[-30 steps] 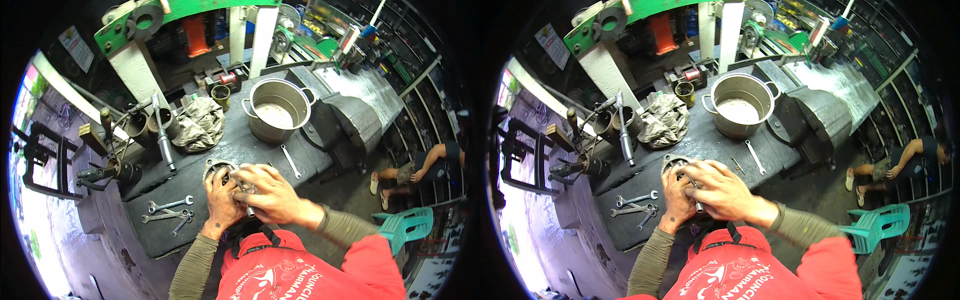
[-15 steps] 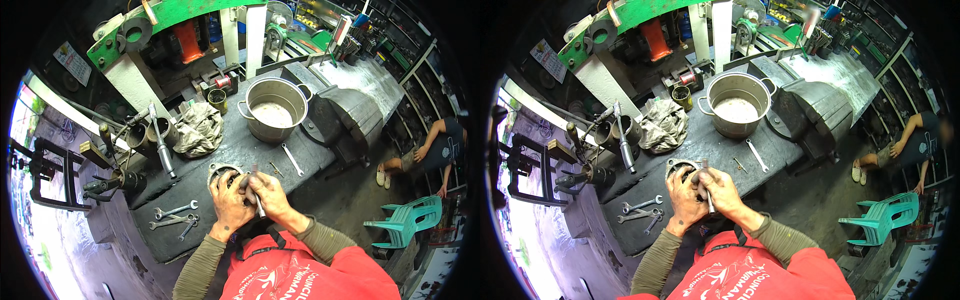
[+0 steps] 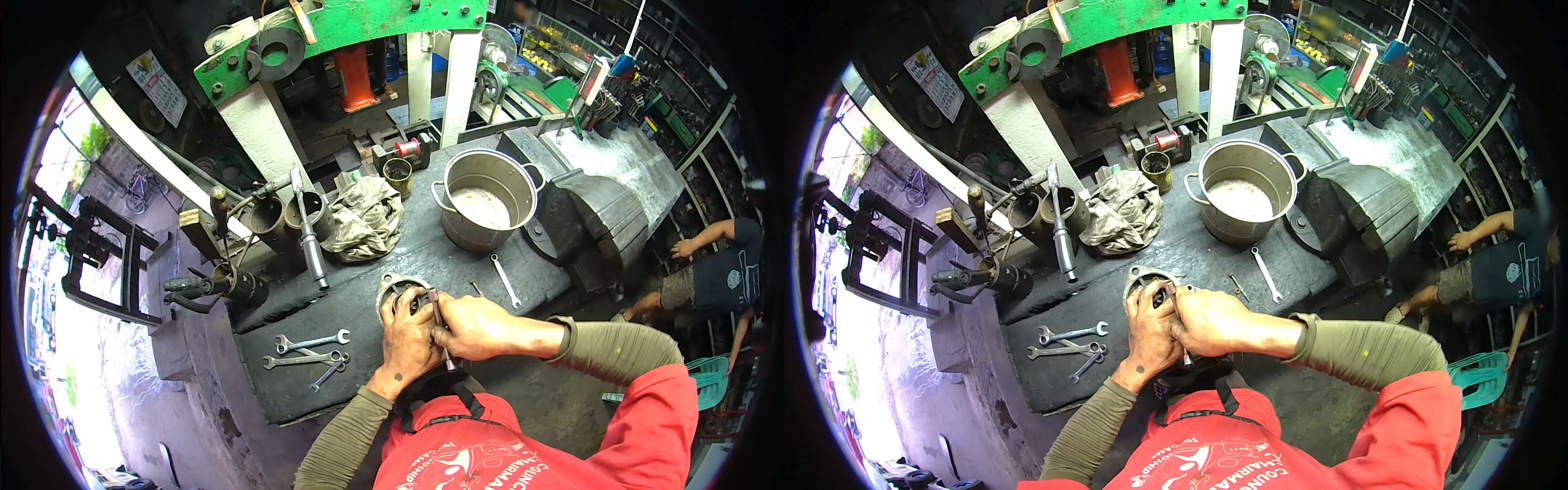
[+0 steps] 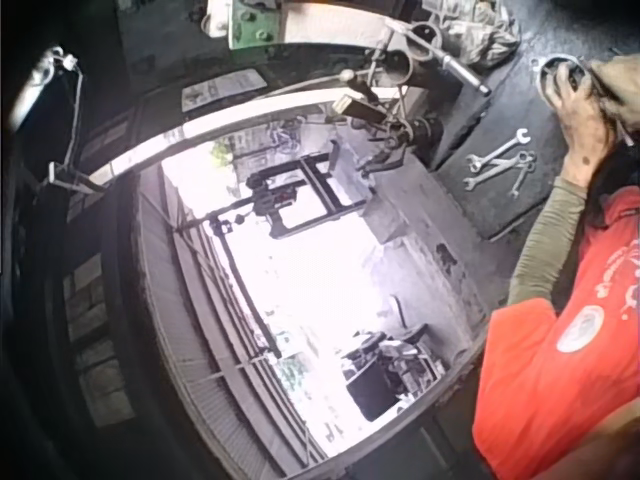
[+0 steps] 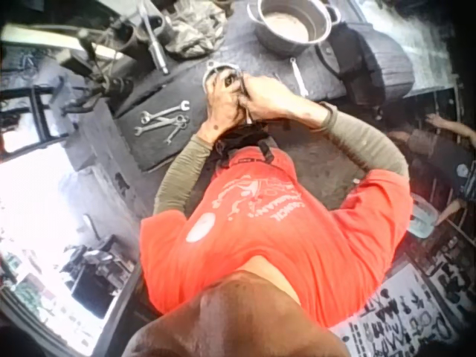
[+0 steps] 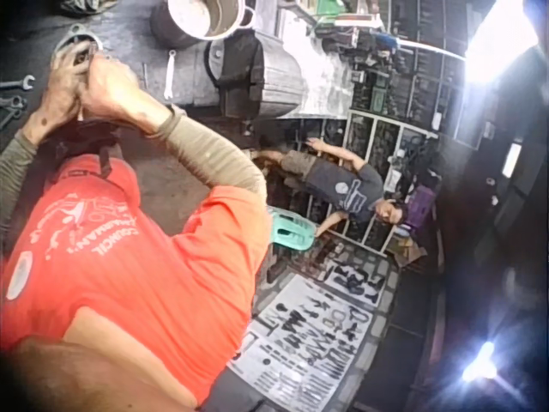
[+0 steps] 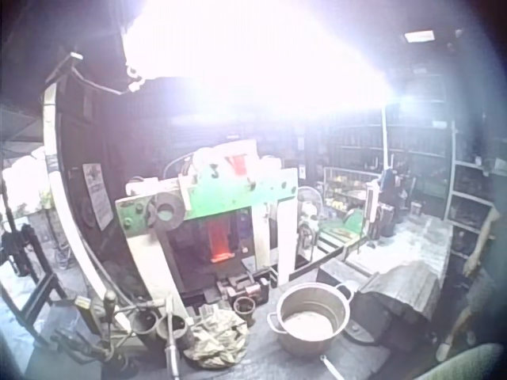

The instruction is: The person disassembles a small mechanical component on a workbench using wrenches and a hammer, removes internal parts, and reassembles the unit. The person also retrieves a hammer from under a vehicle and returns to the bench to continue the repair.

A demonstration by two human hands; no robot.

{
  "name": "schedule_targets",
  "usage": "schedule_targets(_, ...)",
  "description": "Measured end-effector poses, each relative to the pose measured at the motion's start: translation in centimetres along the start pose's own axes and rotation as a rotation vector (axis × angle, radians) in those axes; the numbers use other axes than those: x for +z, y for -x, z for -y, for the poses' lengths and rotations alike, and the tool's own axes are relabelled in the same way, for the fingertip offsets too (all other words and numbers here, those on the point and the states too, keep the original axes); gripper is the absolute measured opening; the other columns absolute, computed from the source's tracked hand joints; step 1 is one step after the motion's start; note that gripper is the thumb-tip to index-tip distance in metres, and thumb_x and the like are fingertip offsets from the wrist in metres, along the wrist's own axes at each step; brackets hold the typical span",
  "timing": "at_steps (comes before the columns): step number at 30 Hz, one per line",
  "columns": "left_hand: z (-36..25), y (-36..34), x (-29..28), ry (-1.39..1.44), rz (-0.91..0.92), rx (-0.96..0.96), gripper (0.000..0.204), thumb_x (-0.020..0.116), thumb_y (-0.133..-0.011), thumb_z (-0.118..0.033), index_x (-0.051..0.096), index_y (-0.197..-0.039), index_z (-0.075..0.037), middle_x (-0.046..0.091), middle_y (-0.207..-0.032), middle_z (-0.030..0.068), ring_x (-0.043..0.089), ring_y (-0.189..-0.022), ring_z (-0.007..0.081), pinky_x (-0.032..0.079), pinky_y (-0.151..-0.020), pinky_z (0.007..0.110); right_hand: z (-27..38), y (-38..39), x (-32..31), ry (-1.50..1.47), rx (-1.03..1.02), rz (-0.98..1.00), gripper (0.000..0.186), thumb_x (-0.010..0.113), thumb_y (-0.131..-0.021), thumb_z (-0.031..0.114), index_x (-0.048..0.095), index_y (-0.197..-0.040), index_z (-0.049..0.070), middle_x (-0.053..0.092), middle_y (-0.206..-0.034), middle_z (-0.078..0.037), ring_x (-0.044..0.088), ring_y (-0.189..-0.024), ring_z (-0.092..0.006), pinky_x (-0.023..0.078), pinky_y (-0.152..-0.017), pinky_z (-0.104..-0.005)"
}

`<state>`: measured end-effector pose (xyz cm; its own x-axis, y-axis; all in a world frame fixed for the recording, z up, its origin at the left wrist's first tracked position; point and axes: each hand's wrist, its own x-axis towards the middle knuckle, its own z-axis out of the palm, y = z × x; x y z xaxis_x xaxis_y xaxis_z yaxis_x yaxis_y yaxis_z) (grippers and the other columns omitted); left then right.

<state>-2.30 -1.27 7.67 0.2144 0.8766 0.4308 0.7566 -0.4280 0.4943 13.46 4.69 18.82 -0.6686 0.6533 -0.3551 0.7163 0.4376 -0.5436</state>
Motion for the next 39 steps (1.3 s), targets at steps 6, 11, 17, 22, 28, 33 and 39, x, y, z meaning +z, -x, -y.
schedule_targets(6, 0.2, 0.2, -0.1, -0.003, 0.010, 0.025, 0.035, 0.077, -0.073, -0.020, 0.078, -0.107, -0.013, 0.067, -0.131, 0.0036, 0.047, -0.139, 0.0340, 0.030, -0.115, 0.064, 0.1, -1.0, -0.1, -0.054, 0.063, 0.042, 0.044, 0.062, -0.096, 0.029, 0.057, -0.114, -0.011, 0.072, -0.098, -0.033, 0.071, -0.095, -0.0512, 0.055, -0.086, -0.0581)
schedule_targets(11, 0.0, 0.0, -0.2, -0.039, 0.049, -0.024, 0.030, 0.080, -0.075, -0.021, 0.079, -0.102, -0.009, 0.067, -0.130, 0.0035, 0.049, -0.137, 0.0331, 0.031, -0.115, 0.062, 0.9, 0.0, -0.4, -0.243, 0.237, -0.026, 0.046, 0.060, -0.096, 0.025, 0.055, -0.127, -0.009, 0.072, -0.103, -0.035, 0.070, -0.102, -0.0527, 0.054, -0.092, -0.0577)
schedule_targets(17, -0.1, 0.0, -0.4, 0.019, -0.038, 0.042, 0.044, 0.081, -0.074, -0.027, 0.076, -0.116, -0.014, 0.066, -0.134, 0.0002, 0.048, -0.138, 0.0326, 0.030, -0.114, 0.063, 0.0, -0.5, -1.2, 0.496, -0.336, 0.180, 0.038, 0.065, -0.091, 0.024, 0.062, -0.119, -0.002, 0.075, -0.090, -0.020, 0.076, -0.088, -0.0388, 0.057, -0.081, -0.0530)
schedule_targets(22, 0.2, 0.1, -0.6, 0.016, 0.011, 0.038, 0.044, 0.083, -0.077, -0.027, 0.075, -0.117, -0.012, 0.068, -0.132, 0.0049, 0.049, -0.137, 0.0351, 0.029, -0.116, 0.061, -0.7, -0.2, -1.7, 0.697, -0.662, -0.119, 0.025, 0.066, -0.090, 0.026, 0.065, -0.102, 0.004, 0.075, -0.092, -0.013, 0.075, -0.083, -0.0296, 0.054, -0.079, -0.0419)
schedule_targets(28, 0.1, 0.1, -1.2, 0.087, 0.086, -0.002, 0.047, 0.083, -0.073, -0.021, 0.076, -0.118, -0.010, 0.068, -0.134, 0.0038, 0.047, -0.139, 0.0358, 0.027, -0.118, 0.060, 0.0, 1.2, -1.3, 0.764, -0.587, -0.091, 0.026, 0.071, -0.085, 0.025, 0.066, -0.102, 0.006, 0.072, -0.098, -0.009, 0.072, -0.098, -0.0259, 0.050, -0.099, -0.0432)
schedule_targets(33, -0.1, 0.2, -1.1, 0.024, 0.097, 0.001, 0.037, 0.082, -0.075, -0.024, 0.079, -0.109, -0.011, 0.068, -0.134, 0.0037, 0.048, -0.139, 0.0354, 0.028, -0.118, 0.062, -1.8, 2.1, -1.3, 0.955, -0.813, -0.256, 0.028, 0.067, -0.085, 0.028, 0.069, -0.107, 0.012, 0.067, -0.107, -0.002, 0.061, -0.116, -0.0194, 0.044, -0.107, -0.0448)
schedule_targets(39, -0.2, 0.0, -0.4, -0.012, 0.059, 0.020, 0.029, 0.081, -0.078, -0.030, 0.081, -0.104, -0.018, 0.068, -0.136, -0.0015, 0.047, -0.139, 0.0336, 0.026, -0.117, 0.061, -2.9, 5.2, 4.7, 0.071, -0.262, -0.911, 0.036, 0.078, -0.086, 0.007, 0.063, -0.118, 0.002, 0.067, -0.107, -0.013, 0.065, -0.092, -0.0262, 0.052, -0.083, -0.0439)
